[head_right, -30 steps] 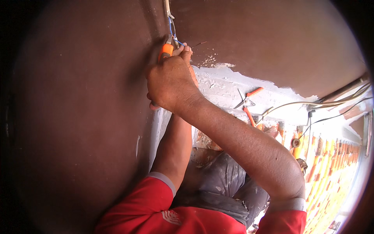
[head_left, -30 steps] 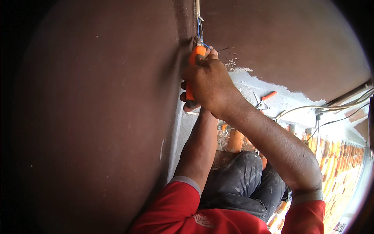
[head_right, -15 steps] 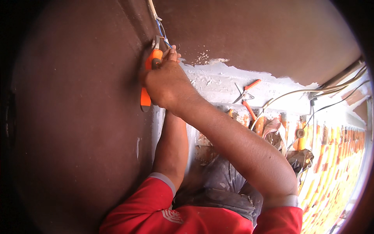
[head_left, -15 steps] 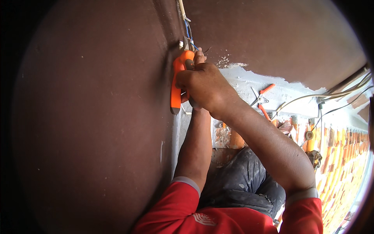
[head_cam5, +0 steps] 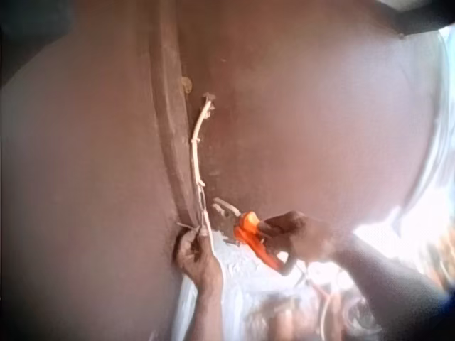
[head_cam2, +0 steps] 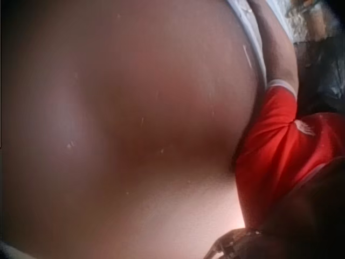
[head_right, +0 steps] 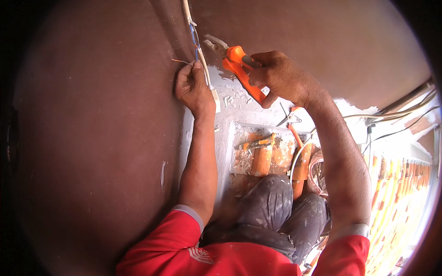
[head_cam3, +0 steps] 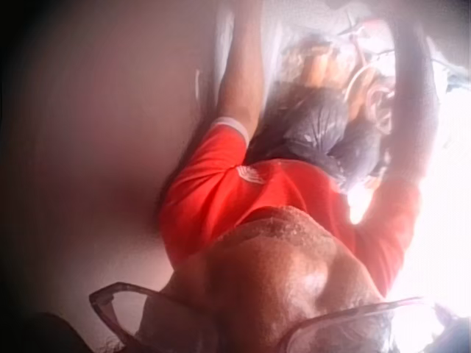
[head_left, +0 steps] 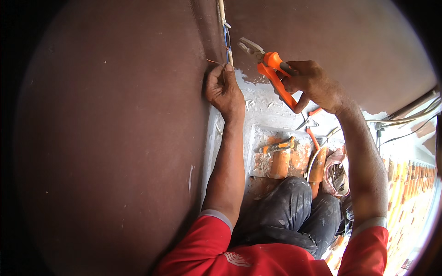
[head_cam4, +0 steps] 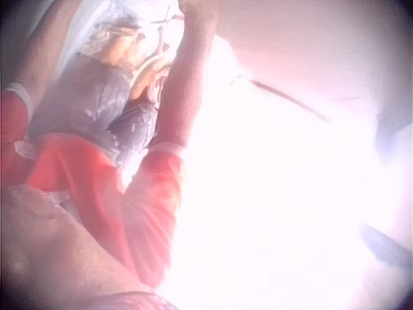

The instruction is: The person is repairing electrical wiring on a wall. They use pliers to strip the insulation from the wires and a screwdriver to connect the wires to a junction box.

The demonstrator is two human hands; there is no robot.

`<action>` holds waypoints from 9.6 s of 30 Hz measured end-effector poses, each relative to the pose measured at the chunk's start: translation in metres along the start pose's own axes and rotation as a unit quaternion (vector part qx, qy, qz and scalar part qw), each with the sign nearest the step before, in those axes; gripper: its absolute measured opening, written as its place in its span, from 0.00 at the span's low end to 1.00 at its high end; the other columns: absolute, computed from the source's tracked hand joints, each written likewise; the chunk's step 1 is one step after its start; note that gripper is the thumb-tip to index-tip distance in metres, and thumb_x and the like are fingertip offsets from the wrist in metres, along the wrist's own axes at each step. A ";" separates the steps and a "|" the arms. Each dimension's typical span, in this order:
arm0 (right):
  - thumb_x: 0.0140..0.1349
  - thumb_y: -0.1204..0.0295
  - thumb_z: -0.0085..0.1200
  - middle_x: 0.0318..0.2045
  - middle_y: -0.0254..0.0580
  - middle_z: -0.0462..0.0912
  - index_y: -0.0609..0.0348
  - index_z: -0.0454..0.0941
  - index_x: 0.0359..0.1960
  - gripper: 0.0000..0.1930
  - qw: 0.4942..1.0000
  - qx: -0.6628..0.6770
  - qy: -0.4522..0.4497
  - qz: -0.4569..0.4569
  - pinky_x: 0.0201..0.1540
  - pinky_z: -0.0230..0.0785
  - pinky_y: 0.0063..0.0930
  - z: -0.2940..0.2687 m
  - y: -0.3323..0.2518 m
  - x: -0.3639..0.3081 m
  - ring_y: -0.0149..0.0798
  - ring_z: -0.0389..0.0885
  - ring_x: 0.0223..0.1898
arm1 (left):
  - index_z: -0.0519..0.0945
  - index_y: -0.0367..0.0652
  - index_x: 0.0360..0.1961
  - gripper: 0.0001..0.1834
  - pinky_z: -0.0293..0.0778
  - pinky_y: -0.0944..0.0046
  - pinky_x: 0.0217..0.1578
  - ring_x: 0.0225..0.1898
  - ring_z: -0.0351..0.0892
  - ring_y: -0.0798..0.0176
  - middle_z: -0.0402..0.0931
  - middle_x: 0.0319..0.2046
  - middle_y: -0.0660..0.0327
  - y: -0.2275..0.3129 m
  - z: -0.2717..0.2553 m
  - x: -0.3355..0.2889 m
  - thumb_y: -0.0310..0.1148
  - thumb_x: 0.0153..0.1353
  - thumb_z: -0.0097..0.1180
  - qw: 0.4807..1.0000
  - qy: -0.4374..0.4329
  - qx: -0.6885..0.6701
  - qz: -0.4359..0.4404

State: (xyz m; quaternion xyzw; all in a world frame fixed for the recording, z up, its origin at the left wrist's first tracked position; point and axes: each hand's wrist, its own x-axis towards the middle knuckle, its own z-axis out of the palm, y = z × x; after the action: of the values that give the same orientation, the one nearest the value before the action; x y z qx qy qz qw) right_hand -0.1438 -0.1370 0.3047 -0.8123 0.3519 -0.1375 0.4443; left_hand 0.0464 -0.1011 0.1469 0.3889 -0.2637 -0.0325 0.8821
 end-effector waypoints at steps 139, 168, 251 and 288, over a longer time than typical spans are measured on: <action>0.67 0.73 0.57 0.40 0.62 0.90 0.72 0.83 0.47 0.13 0.918 -0.350 0.182 -0.029 0.51 0.85 0.49 0.054 -0.052 0.036 0.60 0.93 0.45 | 0.89 0.35 0.46 0.08 0.70 0.68 0.41 0.36 0.74 0.74 0.81 0.33 0.69 0.001 0.014 -0.001 0.28 0.70 0.71 0.992 0.032 -0.071 -0.097; 0.78 0.69 0.54 0.40 0.58 0.91 0.77 0.75 0.61 0.20 0.997 0.062 -0.041 0.037 0.34 0.87 0.34 0.036 -0.053 0.044 0.42 0.93 0.31 | 0.89 0.38 0.47 0.14 0.75 0.67 0.38 0.37 0.81 0.71 0.87 0.39 0.65 -0.011 0.004 0.003 0.36 0.69 0.74 0.995 0.014 -0.041 -0.087; 0.72 0.64 0.65 0.38 0.49 0.91 0.46 0.81 0.65 0.21 0.897 -0.367 0.032 -0.243 0.45 0.85 0.45 -0.036 -0.026 0.087 0.51 0.92 0.38 | 0.88 0.32 0.48 0.13 0.72 0.72 0.35 0.32 0.75 0.75 0.86 0.36 0.64 -0.006 -0.006 0.008 0.32 0.72 0.71 0.998 0.004 -0.029 -0.058; 0.66 0.70 0.70 0.48 0.52 0.90 0.52 0.78 0.64 0.25 0.771 -0.502 0.041 -0.390 0.51 0.83 0.52 -0.065 -0.044 0.084 0.58 0.90 0.46 | 0.79 0.37 0.54 0.08 0.74 0.72 0.31 0.29 0.76 0.74 0.87 0.51 0.54 -0.013 0.008 0.003 0.30 0.81 0.57 0.999 -0.041 0.016 0.015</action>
State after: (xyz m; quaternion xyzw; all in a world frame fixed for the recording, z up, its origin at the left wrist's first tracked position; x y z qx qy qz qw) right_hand -0.0989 -0.2203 0.3696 -0.9808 0.0416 -0.1364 -0.1332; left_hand 0.0475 -0.1162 0.1435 0.3973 -0.3058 -0.0314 0.8647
